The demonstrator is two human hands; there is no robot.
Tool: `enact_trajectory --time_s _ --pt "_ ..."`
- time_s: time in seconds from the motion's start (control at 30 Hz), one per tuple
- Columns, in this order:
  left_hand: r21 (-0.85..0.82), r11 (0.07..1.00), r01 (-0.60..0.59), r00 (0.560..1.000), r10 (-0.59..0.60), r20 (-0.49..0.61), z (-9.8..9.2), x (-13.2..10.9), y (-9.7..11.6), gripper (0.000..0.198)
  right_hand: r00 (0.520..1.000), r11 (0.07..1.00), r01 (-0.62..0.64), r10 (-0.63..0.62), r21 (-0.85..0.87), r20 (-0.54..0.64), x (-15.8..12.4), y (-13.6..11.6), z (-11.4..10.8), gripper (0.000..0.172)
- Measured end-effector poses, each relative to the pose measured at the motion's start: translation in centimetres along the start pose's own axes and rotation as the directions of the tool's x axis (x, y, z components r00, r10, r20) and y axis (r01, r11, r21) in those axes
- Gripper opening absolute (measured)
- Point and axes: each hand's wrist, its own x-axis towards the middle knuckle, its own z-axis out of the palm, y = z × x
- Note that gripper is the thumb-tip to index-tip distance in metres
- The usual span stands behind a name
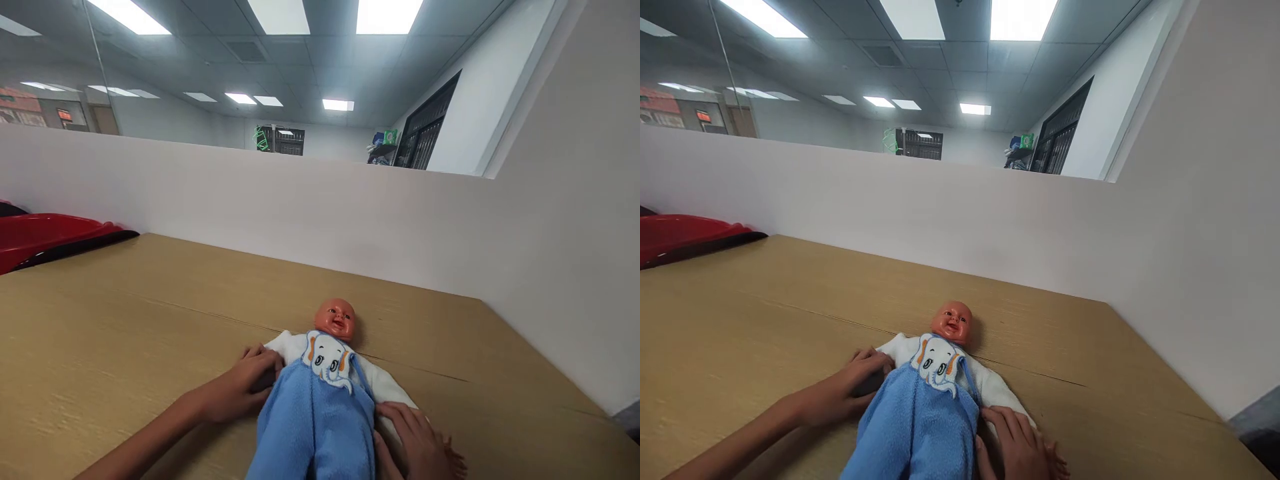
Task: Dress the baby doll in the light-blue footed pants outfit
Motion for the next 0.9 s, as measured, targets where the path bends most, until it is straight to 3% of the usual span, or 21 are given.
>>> enact_trajectory --time_s 0.1,0.17,0.27,0.37,0.47,0.57,0.63,0.73,0.8,0.9 --pt "0.075 0.996 0.046 0.999 -0.047 0.007 -0.3 1.1 -0.7 0.016 0.989 0.989 -0.146 0.147 -0.006 0.007 0.1 -0.4 1.2 0.029" --pt "0.231 0.97 0.074 0.997 -0.072 -0.015 0.0 2.0 -0.7 0.017 0.977 0.978 -0.211 0.21 0.009 0.045 -0.1 -0.1 1.8 0.042" --pt "0.431 0.885 0.178 0.983 -0.147 -0.106 1.1 3.2 -0.3 0.027 0.978 0.982 -0.185 0.181 0.031 0.102 -0.5 0.3 2.2 0.051" --pt "0.446 0.862 0.24 0.97 -0.19 -0.153 2.2 3.8 0.2 0.034 0.988 0.989 -0.141 0.138 0.041 0.064 -0.4 0.4 1.9 0.042" --pt "0.426 0.862 0.275 0.959 -0.214 -0.187 2.1 3.8 0.3 0.027 0.99 0.99 -0.141 0.14 -0.021 -0.032 -0.1 1.3 0.4 0.035" --pt "0.381 0.874 0.303 0.946 -0.226 -0.233 0.7 3.7 1.1 0.019 0.991 0.989 -0.132 0.131 -0.071 -0.018 -0.8 4.2 -2.0 0.05" --pt "0.323 0.915 0.244 0.95 -0.159 -0.268 -0.2 4.1 2.8 0.015 0.982 0.985 -0.174 0.174 -0.001 0.079 -1.8 6.6 -3.3 0.068" --pt "0.235 0.969 -0.076 0.938 0.149 -0.311 -0.2 6.2 6.7 0.009 0.937 0.921 -0.309 0.253 0.235 0.241 -3.1 9.2 -3.9 0.075" --pt "0.328 0.907 -0.263 0.915 0.342 -0.214 1.0 8.6 8.9 0.014 0.905 0.829 -0.415 0.335 0.376 0.26 -3.2 9.4 -3.8 0.065" --pt "0.509 0.805 -0.304 0.927 0.374 -0.037 3.5 12.1 10.0 0.023 0.832 0.68 -0.532 0.531 0.504 0.161 -2.1 8.0 -3.7 0.055"
